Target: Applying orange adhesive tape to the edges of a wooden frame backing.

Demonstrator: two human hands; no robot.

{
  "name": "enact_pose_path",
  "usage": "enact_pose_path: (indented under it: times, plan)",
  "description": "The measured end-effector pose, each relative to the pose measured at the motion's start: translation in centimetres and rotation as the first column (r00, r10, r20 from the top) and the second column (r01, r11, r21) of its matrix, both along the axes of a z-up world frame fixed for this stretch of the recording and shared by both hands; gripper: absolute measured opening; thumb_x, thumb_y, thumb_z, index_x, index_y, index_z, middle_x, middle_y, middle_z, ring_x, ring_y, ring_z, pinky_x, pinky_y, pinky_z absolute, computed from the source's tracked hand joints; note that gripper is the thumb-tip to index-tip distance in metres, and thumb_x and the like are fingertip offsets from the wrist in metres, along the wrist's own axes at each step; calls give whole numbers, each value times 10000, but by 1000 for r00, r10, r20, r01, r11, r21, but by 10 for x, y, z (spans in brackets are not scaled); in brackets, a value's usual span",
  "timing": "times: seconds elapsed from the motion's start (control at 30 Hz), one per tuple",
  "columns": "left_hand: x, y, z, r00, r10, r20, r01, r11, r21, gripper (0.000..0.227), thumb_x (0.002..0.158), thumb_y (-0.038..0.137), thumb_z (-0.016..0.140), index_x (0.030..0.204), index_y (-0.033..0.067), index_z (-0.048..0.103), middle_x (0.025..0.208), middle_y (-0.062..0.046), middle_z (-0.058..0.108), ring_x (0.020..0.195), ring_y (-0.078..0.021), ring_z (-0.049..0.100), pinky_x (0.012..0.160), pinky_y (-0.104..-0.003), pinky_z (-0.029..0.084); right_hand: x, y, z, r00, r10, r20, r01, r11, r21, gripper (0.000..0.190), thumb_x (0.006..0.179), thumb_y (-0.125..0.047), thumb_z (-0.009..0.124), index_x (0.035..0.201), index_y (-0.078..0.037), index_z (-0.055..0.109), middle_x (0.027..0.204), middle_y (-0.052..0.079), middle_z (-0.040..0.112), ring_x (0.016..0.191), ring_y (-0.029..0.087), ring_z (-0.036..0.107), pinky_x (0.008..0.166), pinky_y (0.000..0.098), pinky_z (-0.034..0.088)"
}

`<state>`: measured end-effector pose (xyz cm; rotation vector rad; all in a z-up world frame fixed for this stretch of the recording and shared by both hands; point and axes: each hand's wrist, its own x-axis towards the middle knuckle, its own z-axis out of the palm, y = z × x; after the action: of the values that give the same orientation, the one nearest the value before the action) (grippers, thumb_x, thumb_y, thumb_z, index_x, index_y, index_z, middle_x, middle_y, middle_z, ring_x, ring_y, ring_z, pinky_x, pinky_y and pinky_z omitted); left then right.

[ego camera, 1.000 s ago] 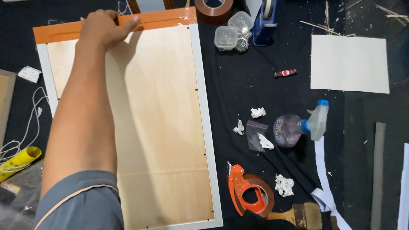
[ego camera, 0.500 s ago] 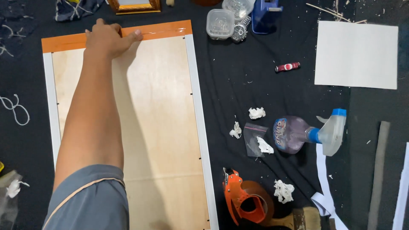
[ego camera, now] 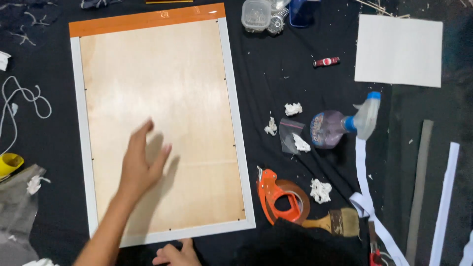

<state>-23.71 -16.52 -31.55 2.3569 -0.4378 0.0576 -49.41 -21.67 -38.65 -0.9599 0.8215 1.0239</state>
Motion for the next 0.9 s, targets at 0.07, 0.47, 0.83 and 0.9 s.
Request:
enact_pose_path:
  times: [0.07,0.47,0.83,0.9]
  plan:
    - [-100,16,-4,983,141,-114,-147,988,-42,560,930,156,678,1429,-53,536,1263,-280,628,1223,-458,601,1064,-543,462,1,0,6,996,9,86,-10,1000,15,569,856,-458,726,1283,-124,554,991,60,786,799,110,772,622,193,607]
    - [-285,-8,-46,779,27,-627,222,923,315,387,949,328,564,1284,169,674,1025,-148,771,989,-382,730,837,-488,595,38,-109,127,457,879,133,-324,304,-896,515,955,-377,496,1377,-84,541,1179,268,703,1189,461,657,972,592,502]
    - [-296,-18,-18,872,5,-490,132,960,245,395,958,373,598,1114,34,728,955,-193,775,900,-402,749,769,-491,602,34,-208,144,515,830,-212,-293,-62,-954,743,937,-584,585,1294,62,663,1305,314,650,1328,441,565,1063,586,453]
    - [-299,-20,-24,905,-8,-425,116,967,227,333,976,332,581,1065,40,715,889,-185,761,849,-381,748,706,-454,602,28,-198,155,596,800,-67,-231,91,-969,848,905,-619,594,1327,117,625,1387,346,585,1405,455,477,1137,562,394]
